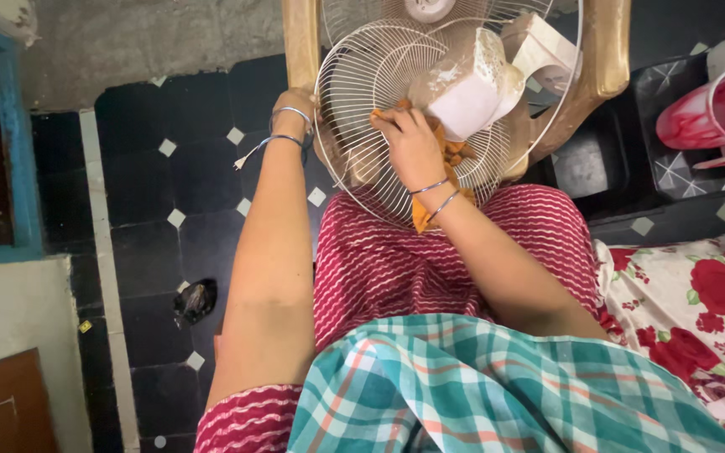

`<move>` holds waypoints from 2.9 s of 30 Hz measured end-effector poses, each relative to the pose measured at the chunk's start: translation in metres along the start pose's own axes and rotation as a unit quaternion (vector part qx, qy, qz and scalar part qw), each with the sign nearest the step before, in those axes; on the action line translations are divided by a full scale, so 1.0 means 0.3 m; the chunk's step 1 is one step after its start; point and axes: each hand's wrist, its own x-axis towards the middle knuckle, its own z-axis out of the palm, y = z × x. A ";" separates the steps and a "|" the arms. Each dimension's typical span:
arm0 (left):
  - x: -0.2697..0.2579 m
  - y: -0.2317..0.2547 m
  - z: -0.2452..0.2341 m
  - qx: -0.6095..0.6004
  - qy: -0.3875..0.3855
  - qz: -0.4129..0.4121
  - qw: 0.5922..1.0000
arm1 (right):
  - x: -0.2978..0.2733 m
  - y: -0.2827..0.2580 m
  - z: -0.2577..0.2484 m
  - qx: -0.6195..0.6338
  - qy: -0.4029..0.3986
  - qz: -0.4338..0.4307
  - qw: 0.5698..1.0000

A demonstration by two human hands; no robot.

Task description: The person wipes the front and back grilles and the fan blades using a cloth by hand.

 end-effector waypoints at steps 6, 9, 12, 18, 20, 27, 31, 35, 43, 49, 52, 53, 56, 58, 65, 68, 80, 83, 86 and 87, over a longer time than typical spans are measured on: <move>-0.017 -0.016 0.019 -0.014 0.014 -0.011 1.000 | -0.031 0.056 0.046 0.035 0.042 0.062 0.997; -0.055 0.018 -0.015 -0.014 0.019 -0.030 0.999 | -0.013 0.058 0.057 0.037 0.047 0.090 0.994; -0.102 0.036 -0.028 -0.021 0.015 -0.037 0.999 | 0.016 0.013 0.049 0.102 0.043 0.156 0.982; -0.115 0.054 -0.055 0.037 0.013 -0.003 0.999 | 0.102 -0.143 0.121 0.128 0.062 0.064 0.988; -0.113 0.059 -0.062 0.095 0.012 0.029 0.995 | 0.113 -0.186 0.146 0.105 0.053 0.012 0.993; -0.105 0.060 -0.047 0.086 0.029 -0.007 0.996 | 0.148 -0.214 0.183 0.002 -0.045 -0.049 0.998; -0.126 0.069 -0.061 0.127 0.024 0.050 0.990 | 0.165 -0.189 0.161 0.048 -0.056 -0.031 0.997; -0.164 0.075 -0.063 0.072 0.065 0.036 0.995 | 0.121 -0.126 0.102 0.059 -0.018 -0.044 0.997; -0.134 0.050 -0.051 0.024 0.046 0.015 0.999 | 0.057 -0.019 0.047 0.078 0.027 0.028 0.996; -0.171 0.079 -0.056 -0.037 0.020 -0.002 0.999 | 0.030 0.041 0.088 0.063 0.070 0.093 0.991; -0.168 0.090 -0.065 0.001 0.028 -0.014 1.000 | 0.057 0.031 0.122 0.177 0.070 0.189 0.963; -0.157 0.093 -0.069 0.001 0.028 -0.012 1.000 | 0.068 0.015 0.126 0.176 0.072 0.189 0.963; -0.136 0.071 -0.053 0.019 0.018 -0.033 0.999 | 0.085 -0.055 0.132 0.109 0.070 0.140 0.982; -0.112 0.058 -0.042 0.044 0.026 -0.008 0.999 | 0.107 -0.094 0.135 0.106 0.032 0.071 0.991; -0.083 0.031 -0.039 0.081 0.050 0.018 0.995 | 0.103 -0.187 0.122 0.103 -0.022 -0.023 0.994; -0.112 0.043 -0.041 0.065 0.068 0.015 0.995 | 0.079 -0.113 0.076 0.063 -0.049 -0.072 0.994; -0.117 0.042 -0.036 -0.063 0.042 -0.034 0.997 | -0.018 0.044 -0.005 -0.018 -0.029 0.038 0.999; -0.093 0.028 -0.022 -0.044 0.054 -0.039 0.997 | -0.072 0.062 -0.033 -0.029 -0.047 0.025 0.998; -0.084 0.013 -0.014 -0.006 0.059 0.018 0.998 | -0.137 0.080 -0.069 -0.008 -0.038 0.037 0.999; -0.091 0.014 -0.010 -0.081 0.067 -0.012 0.994 | -0.157 0.089 -0.084 0.008 -0.062 0.056 0.996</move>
